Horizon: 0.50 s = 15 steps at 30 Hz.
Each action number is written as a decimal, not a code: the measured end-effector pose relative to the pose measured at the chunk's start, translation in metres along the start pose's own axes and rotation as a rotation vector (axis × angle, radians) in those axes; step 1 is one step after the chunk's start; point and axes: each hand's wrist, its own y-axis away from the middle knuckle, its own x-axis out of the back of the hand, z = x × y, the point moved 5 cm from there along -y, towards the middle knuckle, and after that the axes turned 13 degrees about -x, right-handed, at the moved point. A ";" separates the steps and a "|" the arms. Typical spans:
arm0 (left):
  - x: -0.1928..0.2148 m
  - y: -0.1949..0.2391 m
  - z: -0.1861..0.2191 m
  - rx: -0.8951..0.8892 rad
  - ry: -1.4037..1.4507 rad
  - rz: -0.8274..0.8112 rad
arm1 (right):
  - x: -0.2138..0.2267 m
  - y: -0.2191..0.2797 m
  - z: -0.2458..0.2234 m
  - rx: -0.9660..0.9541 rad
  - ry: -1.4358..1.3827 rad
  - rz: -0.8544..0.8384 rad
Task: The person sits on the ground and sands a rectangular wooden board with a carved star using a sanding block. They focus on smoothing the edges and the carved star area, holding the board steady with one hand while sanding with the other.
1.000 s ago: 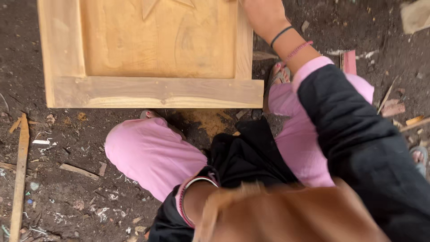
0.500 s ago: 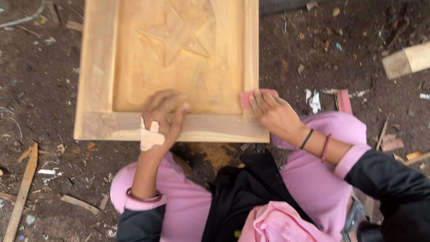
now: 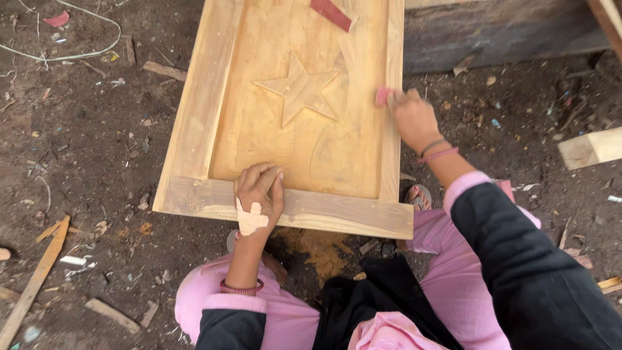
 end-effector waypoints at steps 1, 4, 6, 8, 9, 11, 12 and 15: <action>0.001 0.001 0.000 -0.004 0.015 0.010 | 0.007 0.008 -0.003 -0.008 0.028 -0.055; 0.003 0.002 0.004 -0.013 0.056 0.031 | 0.042 0.053 -0.025 0.119 0.103 -0.100; 0.005 0.002 0.005 -0.006 0.080 0.020 | 0.069 0.091 -0.040 0.186 0.063 -0.071; 0.007 0.000 0.005 0.002 0.099 0.012 | 0.088 0.115 -0.052 0.233 0.045 -0.017; 0.005 0.000 0.005 0.005 0.109 0.007 | 0.096 0.122 -0.056 0.261 0.028 0.046; 0.002 -0.001 0.004 0.018 0.106 0.004 | 0.098 0.122 -0.056 0.283 0.024 0.081; 0.000 -0.002 0.003 0.023 0.104 0.002 | 0.093 0.118 -0.055 0.277 0.037 0.054; -0.006 -0.001 -0.003 0.026 0.079 -0.015 | 0.060 0.086 -0.044 0.198 0.089 -0.075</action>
